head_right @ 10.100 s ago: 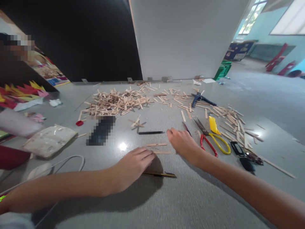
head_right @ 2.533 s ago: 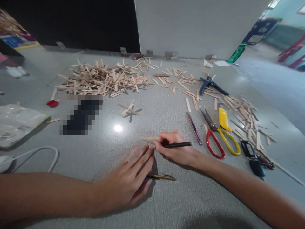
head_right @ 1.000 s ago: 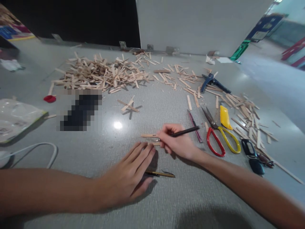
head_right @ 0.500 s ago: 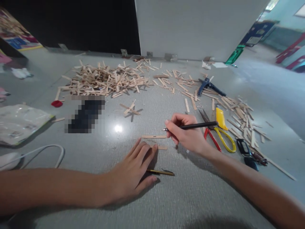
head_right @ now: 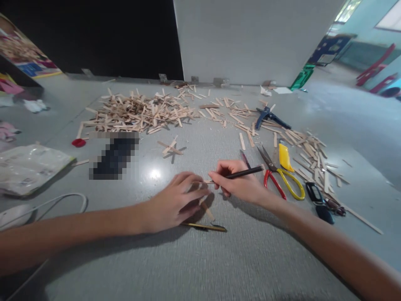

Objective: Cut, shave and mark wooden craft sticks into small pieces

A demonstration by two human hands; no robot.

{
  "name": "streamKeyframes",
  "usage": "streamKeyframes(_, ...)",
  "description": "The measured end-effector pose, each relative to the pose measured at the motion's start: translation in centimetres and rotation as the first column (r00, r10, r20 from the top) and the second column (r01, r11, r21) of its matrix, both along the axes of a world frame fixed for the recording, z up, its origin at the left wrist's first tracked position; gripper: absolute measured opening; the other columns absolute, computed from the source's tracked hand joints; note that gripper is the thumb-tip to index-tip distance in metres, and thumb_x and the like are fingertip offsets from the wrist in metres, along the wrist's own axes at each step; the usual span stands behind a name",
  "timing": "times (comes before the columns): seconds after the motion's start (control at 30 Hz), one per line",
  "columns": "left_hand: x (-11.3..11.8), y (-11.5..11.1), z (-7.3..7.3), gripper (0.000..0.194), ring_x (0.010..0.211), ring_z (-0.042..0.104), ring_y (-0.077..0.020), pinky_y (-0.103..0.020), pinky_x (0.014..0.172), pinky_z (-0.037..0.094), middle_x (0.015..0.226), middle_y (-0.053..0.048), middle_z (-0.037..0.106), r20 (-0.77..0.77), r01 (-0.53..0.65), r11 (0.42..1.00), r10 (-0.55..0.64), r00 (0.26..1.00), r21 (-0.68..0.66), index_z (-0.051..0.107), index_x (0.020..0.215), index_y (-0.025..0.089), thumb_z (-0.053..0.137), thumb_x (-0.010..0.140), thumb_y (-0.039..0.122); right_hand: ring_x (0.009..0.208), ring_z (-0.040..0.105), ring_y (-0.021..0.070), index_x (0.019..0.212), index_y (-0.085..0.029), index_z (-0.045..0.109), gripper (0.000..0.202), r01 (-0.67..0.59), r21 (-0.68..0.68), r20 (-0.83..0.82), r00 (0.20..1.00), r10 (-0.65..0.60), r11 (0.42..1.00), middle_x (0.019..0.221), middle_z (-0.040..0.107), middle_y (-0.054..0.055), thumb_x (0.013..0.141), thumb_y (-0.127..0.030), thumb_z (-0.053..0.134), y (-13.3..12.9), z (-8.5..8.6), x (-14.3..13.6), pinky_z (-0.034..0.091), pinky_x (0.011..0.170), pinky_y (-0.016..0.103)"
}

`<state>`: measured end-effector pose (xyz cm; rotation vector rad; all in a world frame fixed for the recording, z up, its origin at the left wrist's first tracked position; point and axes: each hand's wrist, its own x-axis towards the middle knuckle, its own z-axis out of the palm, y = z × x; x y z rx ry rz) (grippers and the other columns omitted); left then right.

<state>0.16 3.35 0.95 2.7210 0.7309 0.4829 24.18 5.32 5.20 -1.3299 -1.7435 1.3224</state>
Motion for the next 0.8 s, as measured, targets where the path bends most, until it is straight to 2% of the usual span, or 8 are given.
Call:
streamKeyframes(0.07,-0.1,0.7,0.1,0.026,0.121,0.06,-0.0327,-0.05,0.103,0.053,0.127,-0.011,0.068,-0.019,0.04,0.998,-0.041,0.999,-0.041,0.07,0.129,0.024,0.071,0.103,0.023,0.038,0.053,0.0088,0.066,-0.022,0.059,0.042,0.011,0.007,-0.01,1.0,-0.011,1.0,0.053,0.064,-0.002,0.089,-0.05,0.078,0.1,0.0,0.2,0.042,0.039,0.021)
streamKeyframes(0.13,-0.2,0.6,-0.1,0.009,0.109,0.063,-0.0281,-0.045,0.098,0.051,0.112,-0.008,0.071,-0.024,-0.008,0.999,0.007,1.0,-0.038,0.073,0.113,0.021,0.066,0.107,0.022,0.038,0.054,0.0092,0.065,-0.022,0.059,0.041,0.014,0.019,-0.012,1.0,-0.014,1.0,0.053,0.065,-0.002,0.089,-0.049,0.077,0.3,0.1,0.3,0.042,0.038,0.021)
streamKeyframes(0.27,-0.2,-0.2,-0.4,0.019,0.102,0.061,-0.0285,-0.043,0.091,0.048,0.098,-0.008,0.069,-0.01,-0.106,0.994,0.106,0.994,0.024,0.071,0.092,0.017,0.064,0.108,0.024,0.039,0.054,0.01,0.063,-0.023,0.058,0.042,0.014,0.045,0.003,1.0,-0.014,0.999,0.051,0.062,-0.002,0.089,-0.05,0.077,0.4,0.1,0.3,0.042,0.038,0.021)
streamKeyframes(0.37,-0.3,-0.1,0.0,0.02,0.1,0.061,-0.0279,-0.042,0.091,0.048,0.094,-0.007,0.068,-0.014,-0.122,0.991,0.121,0.993,-0.062,0.069,0.087,0.018,0.068,0.106,0.024,0.039,0.053,0.0096,0.063,-0.022,0.058,0.043,0.013,0.049,0.011,1.0,-0.014,0.999,0.053,0.063,-0.001,0.089,-0.05,0.077,0.4,0.0,0.3,0.041,0.039,0.021)
streamKeyframes(0.47,-0.6,0.8,0.8,0.007,0.105,0.063,-0.028,-0.042,0.093,0.05,0.104,-0.007,0.071,-0.041,-0.092,0.973,0.085,0.996,-0.213,0.072,0.103,0.018,0.077,0.099,0.02,0.039,0.053,0.0095,0.064,-0.022,0.059,0.042,0.002,0.051,0.024,1.0,-0.004,0.999,0.05,0.06,-0.003,0.09,-0.049,0.076,0.3,-0.1,0.3,0.04,0.04,0.021)
streamKeyframes(0.57,-0.8,1.7,1.4,0.045,0.12,0.06,-0.0325,-0.047,0.102,0.049,0.127,-0.009,0.069,-0.062,-0.011,0.976,-0.002,0.998,-0.218,0.071,0.134,0.027,0.083,0.092,0.018,0.039,0.053,0.0092,0.064,-0.022,0.058,0.04,0.008,0.026,0.014,1.0,-0.008,1.0,0.052,0.061,-0.002,0.088,-0.048,0.076,0.3,-0.4,0.3,0.04,0.04,0.021)
streamKeyframes(0.63,-0.9,2.1,1.5,0.049,0.127,0.058,-0.0357,-0.052,0.106,0.048,0.133,-0.01,0.067,-0.082,0.018,0.979,-0.035,0.996,-0.205,0.071,0.136,0.031,0.086,0.091,0.021,0.039,0.053,0.0092,0.065,-0.022,0.057,0.041,0.016,-0.009,0.002,1.0,-0.016,1.0,0.055,0.065,-0.001,0.087,-0.05,0.077,0.3,-0.7,0.3,0.04,0.039,0.021)
streamKeyframes(0.8,-0.4,1.9,0.9,0.063,0.135,0.052,-0.0421,-0.059,0.11,0.047,0.142,-0.017,0.062,-0.11,-0.082,0.977,0.061,0.992,-0.199,0.069,0.131,0.022,0.095,0.081,0.051,0.039,0.05,0.0084,0.064,-0.023,0.055,0.043,-0.005,-0.052,-0.012,1.0,0.004,0.999,0.055,0.065,-0.001,0.089,-0.05,0.077,0.2,-1.4,0.1,0.036,0.039,0.021)
